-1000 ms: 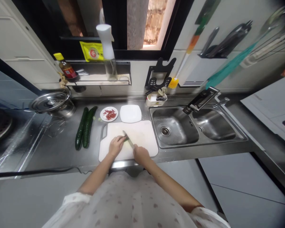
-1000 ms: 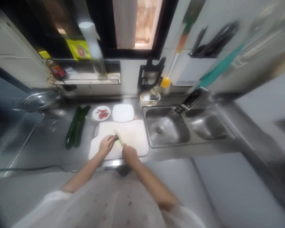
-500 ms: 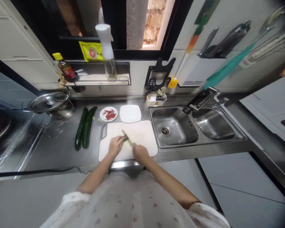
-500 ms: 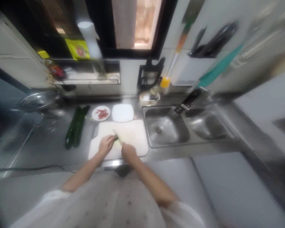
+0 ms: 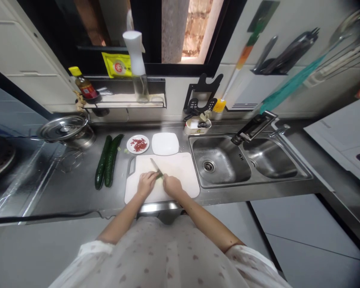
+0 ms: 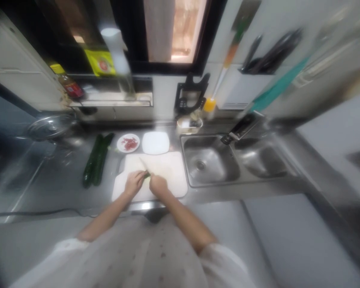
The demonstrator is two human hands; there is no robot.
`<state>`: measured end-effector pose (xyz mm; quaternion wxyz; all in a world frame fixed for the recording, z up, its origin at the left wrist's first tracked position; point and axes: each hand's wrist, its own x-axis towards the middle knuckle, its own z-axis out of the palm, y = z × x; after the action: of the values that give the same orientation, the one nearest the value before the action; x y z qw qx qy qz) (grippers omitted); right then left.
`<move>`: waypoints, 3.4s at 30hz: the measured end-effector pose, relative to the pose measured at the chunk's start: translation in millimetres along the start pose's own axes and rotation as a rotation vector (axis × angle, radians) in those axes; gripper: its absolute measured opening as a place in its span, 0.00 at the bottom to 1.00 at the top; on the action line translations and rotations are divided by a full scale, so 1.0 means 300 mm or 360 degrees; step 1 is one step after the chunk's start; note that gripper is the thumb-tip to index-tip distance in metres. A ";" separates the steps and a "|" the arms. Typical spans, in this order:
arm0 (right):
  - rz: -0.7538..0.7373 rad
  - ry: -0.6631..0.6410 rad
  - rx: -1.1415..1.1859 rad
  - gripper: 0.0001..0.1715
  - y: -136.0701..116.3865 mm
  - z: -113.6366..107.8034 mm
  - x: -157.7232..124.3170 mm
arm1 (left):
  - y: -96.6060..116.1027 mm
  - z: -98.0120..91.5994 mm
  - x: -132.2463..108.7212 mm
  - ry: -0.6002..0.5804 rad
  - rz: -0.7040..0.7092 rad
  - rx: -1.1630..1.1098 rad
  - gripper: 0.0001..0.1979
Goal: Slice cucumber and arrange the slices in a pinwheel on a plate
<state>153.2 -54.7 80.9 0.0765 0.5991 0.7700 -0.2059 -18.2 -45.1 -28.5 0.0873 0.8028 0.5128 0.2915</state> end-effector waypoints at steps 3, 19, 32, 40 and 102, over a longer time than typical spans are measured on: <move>0.0000 -0.0011 -0.0003 0.21 -0.001 -0.002 0.000 | 0.000 0.001 -0.001 0.0000 -0.0004 0.0009 0.15; 0.0067 -0.0134 -0.0013 0.19 0.016 -0.001 -0.072 | 0.007 -0.007 0.002 -0.0010 -0.0006 0.0000 0.14; 0.0010 -0.0002 0.0007 0.21 -0.003 0.022 0.014 | 0.004 -0.004 0.001 -0.0027 -0.0007 0.0013 0.14; 0.0079 -0.0166 -0.0026 0.19 0.011 0.007 -0.076 | 0.009 -0.006 0.001 -0.0039 -0.0034 0.0000 0.14; 0.0015 -0.0040 0.0053 0.19 -0.009 0.062 0.046 | 0.006 -0.006 0.001 -0.0039 -0.0011 0.0030 0.15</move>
<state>144.3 -50.6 59.7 0.0772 0.6012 0.7626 -0.2260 -17.7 -46.0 -26.0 0.0869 0.8052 0.5174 0.2765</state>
